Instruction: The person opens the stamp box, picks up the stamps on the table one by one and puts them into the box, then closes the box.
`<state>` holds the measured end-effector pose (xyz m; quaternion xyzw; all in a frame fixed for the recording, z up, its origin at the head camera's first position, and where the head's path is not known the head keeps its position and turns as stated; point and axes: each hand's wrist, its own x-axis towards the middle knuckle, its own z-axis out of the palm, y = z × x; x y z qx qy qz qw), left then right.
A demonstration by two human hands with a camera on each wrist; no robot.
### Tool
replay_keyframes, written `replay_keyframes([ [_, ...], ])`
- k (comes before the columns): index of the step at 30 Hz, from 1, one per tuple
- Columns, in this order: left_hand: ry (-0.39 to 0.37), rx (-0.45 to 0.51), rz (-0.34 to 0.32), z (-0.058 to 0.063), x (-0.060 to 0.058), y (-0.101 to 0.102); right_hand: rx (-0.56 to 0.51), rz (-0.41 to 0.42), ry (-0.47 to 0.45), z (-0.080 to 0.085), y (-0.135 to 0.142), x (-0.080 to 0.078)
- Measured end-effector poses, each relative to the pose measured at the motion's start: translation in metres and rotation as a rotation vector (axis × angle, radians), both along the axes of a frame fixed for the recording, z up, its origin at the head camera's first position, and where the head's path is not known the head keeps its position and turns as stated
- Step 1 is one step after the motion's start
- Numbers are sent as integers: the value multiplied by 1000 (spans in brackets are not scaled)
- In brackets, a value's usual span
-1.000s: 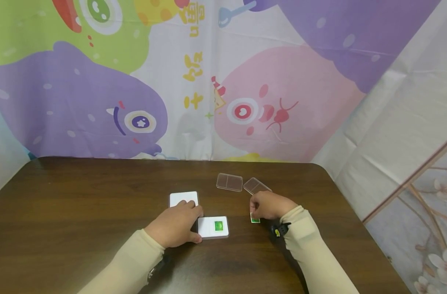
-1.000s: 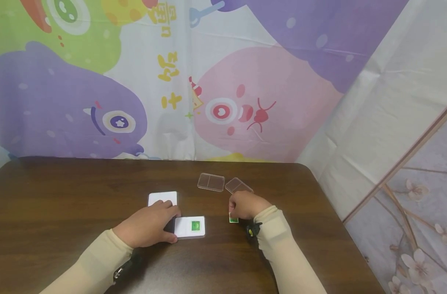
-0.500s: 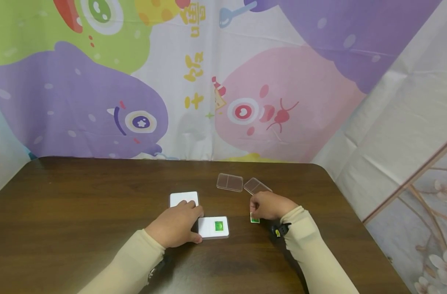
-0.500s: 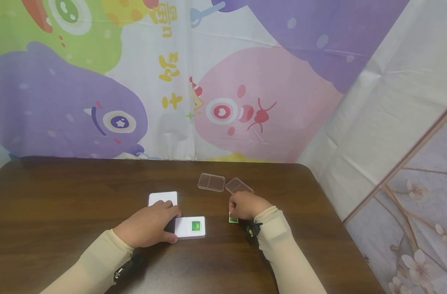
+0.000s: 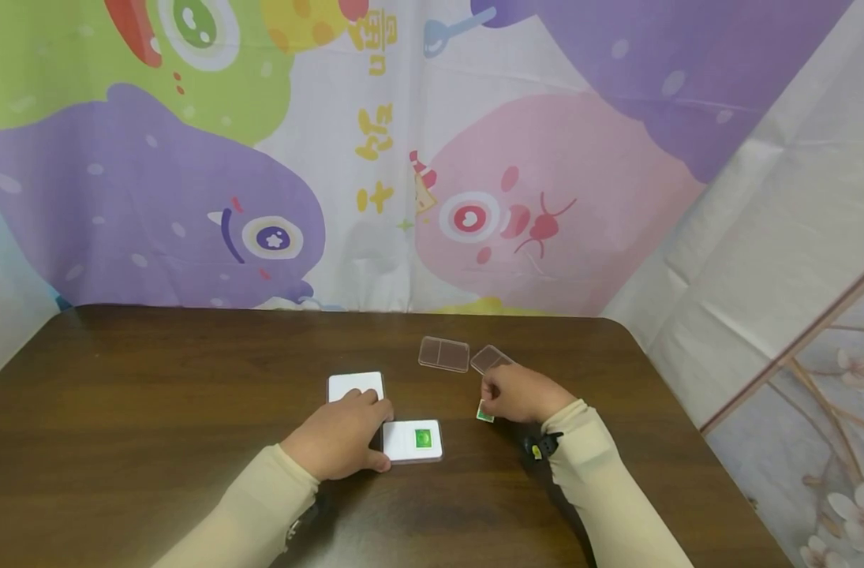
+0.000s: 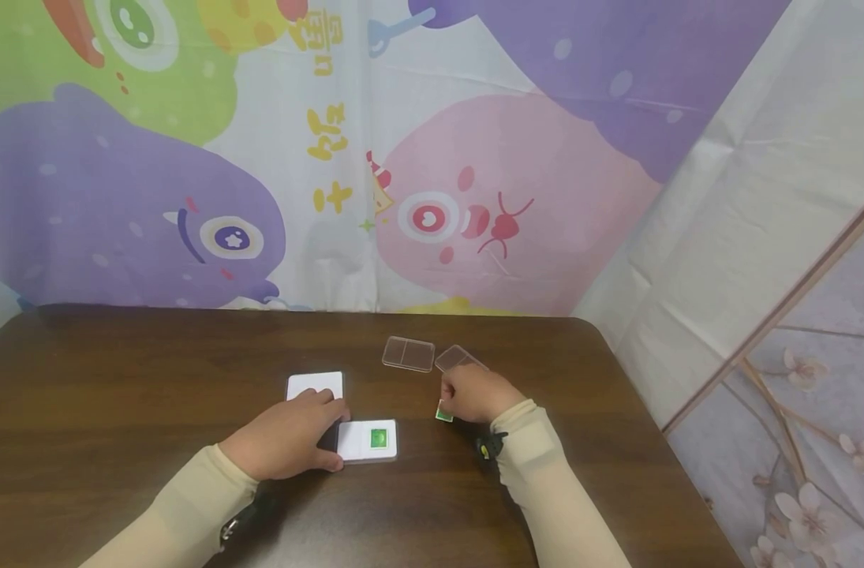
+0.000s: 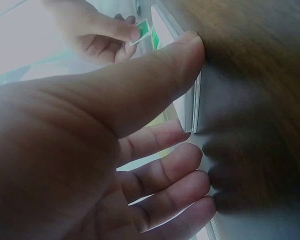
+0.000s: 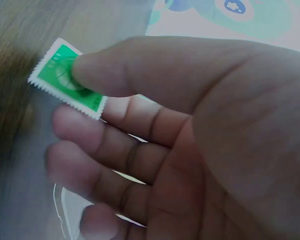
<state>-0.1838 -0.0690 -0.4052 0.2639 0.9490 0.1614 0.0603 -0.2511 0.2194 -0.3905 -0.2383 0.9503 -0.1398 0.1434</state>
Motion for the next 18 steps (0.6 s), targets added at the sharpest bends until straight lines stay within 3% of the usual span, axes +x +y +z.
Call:
replay_keyframes([
  [13,23,-1,-15,-2,-1,-2,-82,30,82,3,-17,2],
  [18,35,-12,-20,-3,0,-2,-168,68,129,7,-32,5],
])
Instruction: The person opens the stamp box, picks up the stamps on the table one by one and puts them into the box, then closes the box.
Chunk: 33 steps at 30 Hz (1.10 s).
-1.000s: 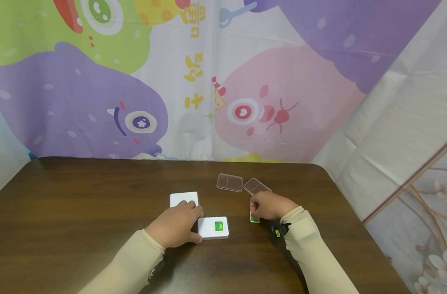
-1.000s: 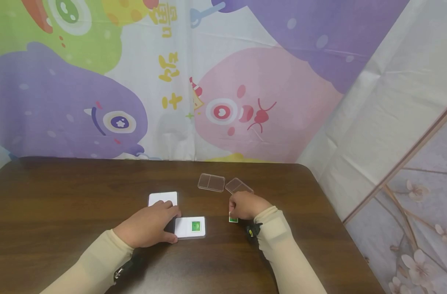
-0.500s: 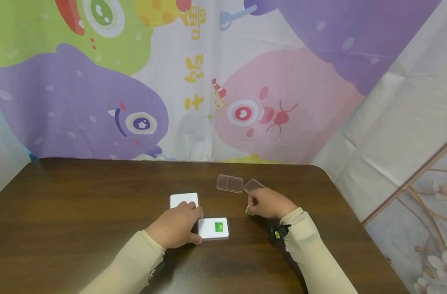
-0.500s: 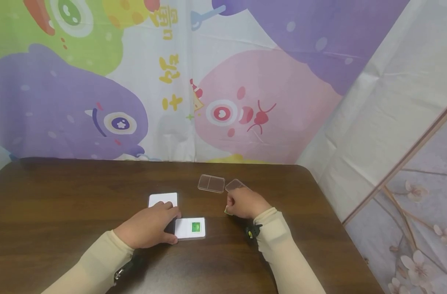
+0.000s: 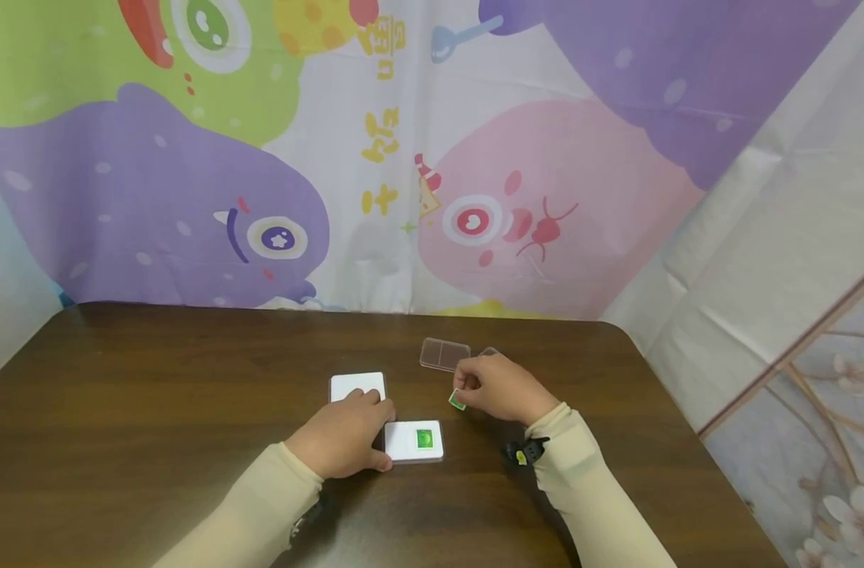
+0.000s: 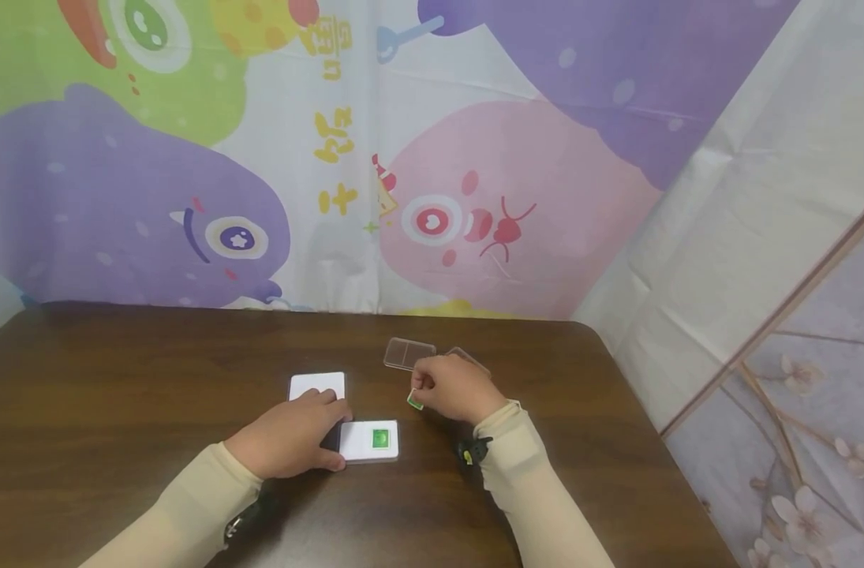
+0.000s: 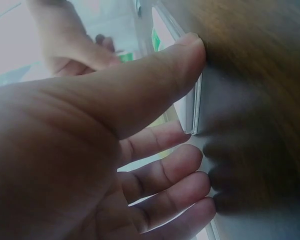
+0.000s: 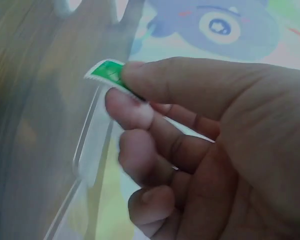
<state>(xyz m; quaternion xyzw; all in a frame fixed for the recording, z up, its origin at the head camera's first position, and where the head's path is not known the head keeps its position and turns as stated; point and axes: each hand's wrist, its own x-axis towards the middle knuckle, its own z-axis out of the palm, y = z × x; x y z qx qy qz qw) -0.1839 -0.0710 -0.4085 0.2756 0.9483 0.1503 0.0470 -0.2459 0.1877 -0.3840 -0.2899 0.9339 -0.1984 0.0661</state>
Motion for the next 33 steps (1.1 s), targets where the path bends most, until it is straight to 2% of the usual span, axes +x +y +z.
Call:
replay_keyframes([
  [3,7,1,-1,0,-1,0,-56,45,-18,3,-14,4],
  [6,6,-4,1,-1,-2,0,-93,106,-88,2,-29,7],
  [12,-11,-12,18,1,-2,0,-90,206,-198,-5,-56,10],
  [19,-36,11,50,4,0,2,-75,238,-240,-12,-70,13],
  [33,-42,22,59,6,1,2,49,209,-46,-21,-75,17],
])
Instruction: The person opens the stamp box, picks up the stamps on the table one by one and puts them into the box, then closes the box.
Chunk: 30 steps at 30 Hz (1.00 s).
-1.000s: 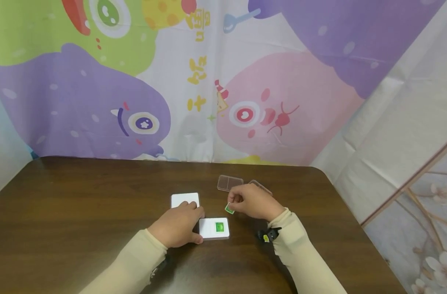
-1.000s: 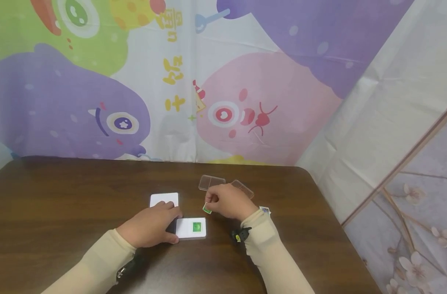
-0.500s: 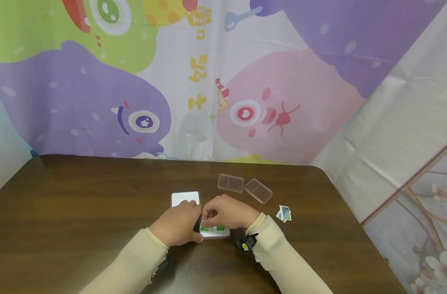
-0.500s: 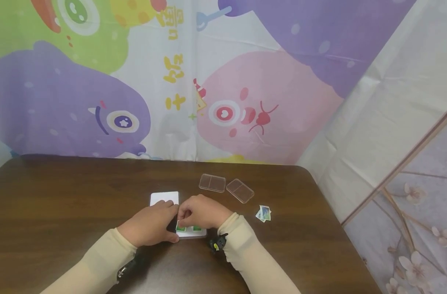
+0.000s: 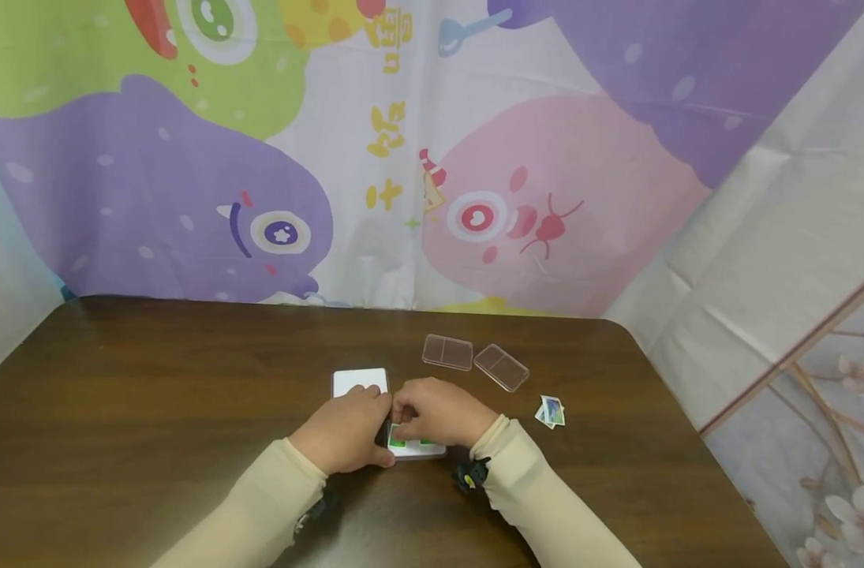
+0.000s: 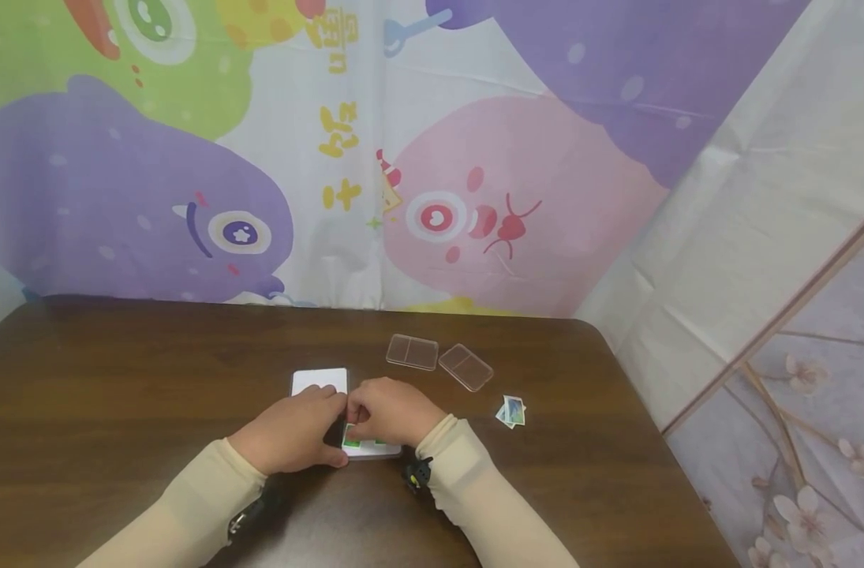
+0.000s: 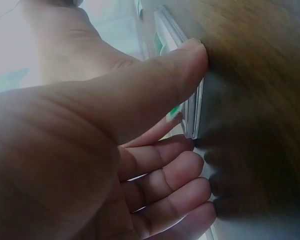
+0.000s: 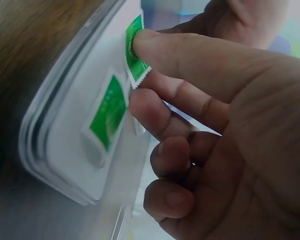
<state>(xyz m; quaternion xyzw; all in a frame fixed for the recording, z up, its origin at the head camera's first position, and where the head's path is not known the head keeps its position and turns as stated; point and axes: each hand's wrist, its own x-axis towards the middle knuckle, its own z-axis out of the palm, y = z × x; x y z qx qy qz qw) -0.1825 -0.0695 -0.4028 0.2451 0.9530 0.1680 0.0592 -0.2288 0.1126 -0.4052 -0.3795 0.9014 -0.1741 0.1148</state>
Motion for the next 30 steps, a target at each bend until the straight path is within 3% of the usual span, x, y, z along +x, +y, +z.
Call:
replay_keyframes([
  [8,4,-6,0,-1,-1,-1,38,3,55,-1,1,-1],
  [30,18,-6,-11,-3,-1,0,74,25,29,3,2,4],
])
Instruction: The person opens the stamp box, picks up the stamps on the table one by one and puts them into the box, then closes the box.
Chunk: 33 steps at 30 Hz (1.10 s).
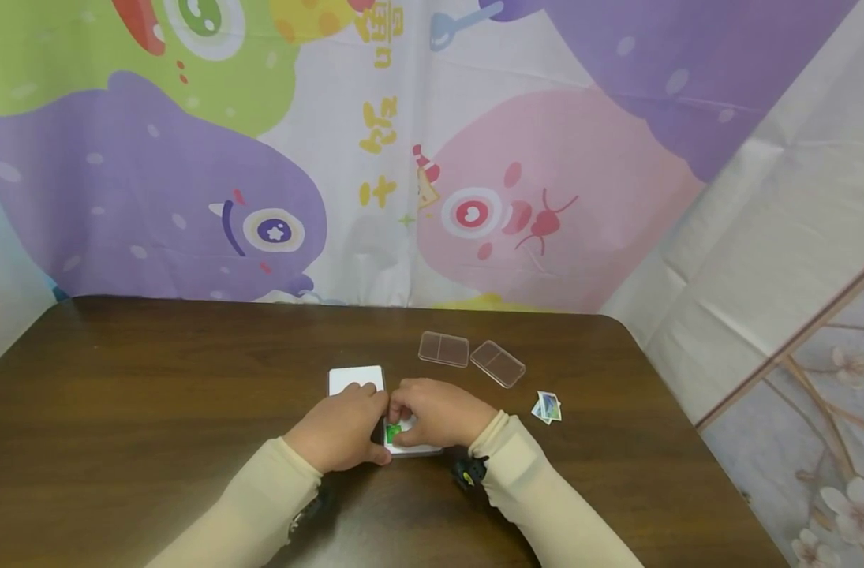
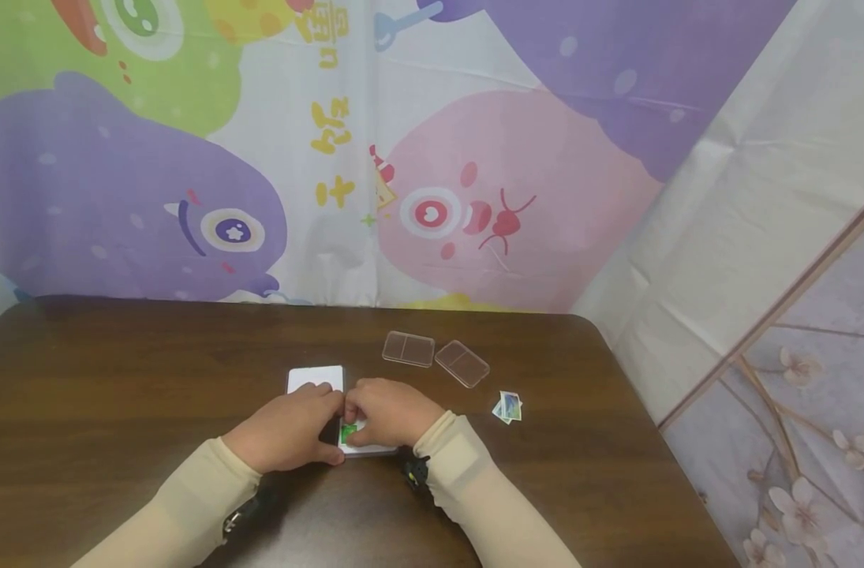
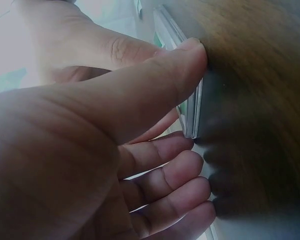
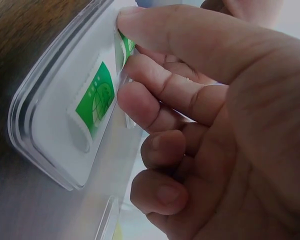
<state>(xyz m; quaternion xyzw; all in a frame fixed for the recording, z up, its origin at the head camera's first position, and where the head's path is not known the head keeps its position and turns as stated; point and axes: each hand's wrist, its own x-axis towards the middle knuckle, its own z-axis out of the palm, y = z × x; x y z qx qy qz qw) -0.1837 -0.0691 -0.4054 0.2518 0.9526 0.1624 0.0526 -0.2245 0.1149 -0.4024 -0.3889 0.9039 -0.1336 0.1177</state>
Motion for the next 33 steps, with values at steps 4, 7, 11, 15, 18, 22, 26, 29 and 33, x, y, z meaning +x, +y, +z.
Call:
replay_keyframes([
  [4,-1,-4,-4,0,0,0,1,-1,-12,1,0,1],
  [7,0,-12,-9,0,0,0,4,-2,-15,1,0,1],
  [11,5,-21,-13,0,0,0,9,3,-11,2,1,0],
  [15,13,-23,-13,-1,0,0,8,14,-13,2,1,-1],
  [18,17,-21,-12,-1,0,0,1,21,-21,1,2,-1],
  [22,15,-22,-13,0,-1,1,-7,35,-19,4,6,-3],
  [26,9,-21,-18,1,-1,1,-7,-8,3,10,14,-7],
  [29,2,-26,-17,2,-2,2,11,-61,22,13,22,-11],
  [33,-7,-31,-14,0,-1,1,65,-88,-37,14,29,-12],
])
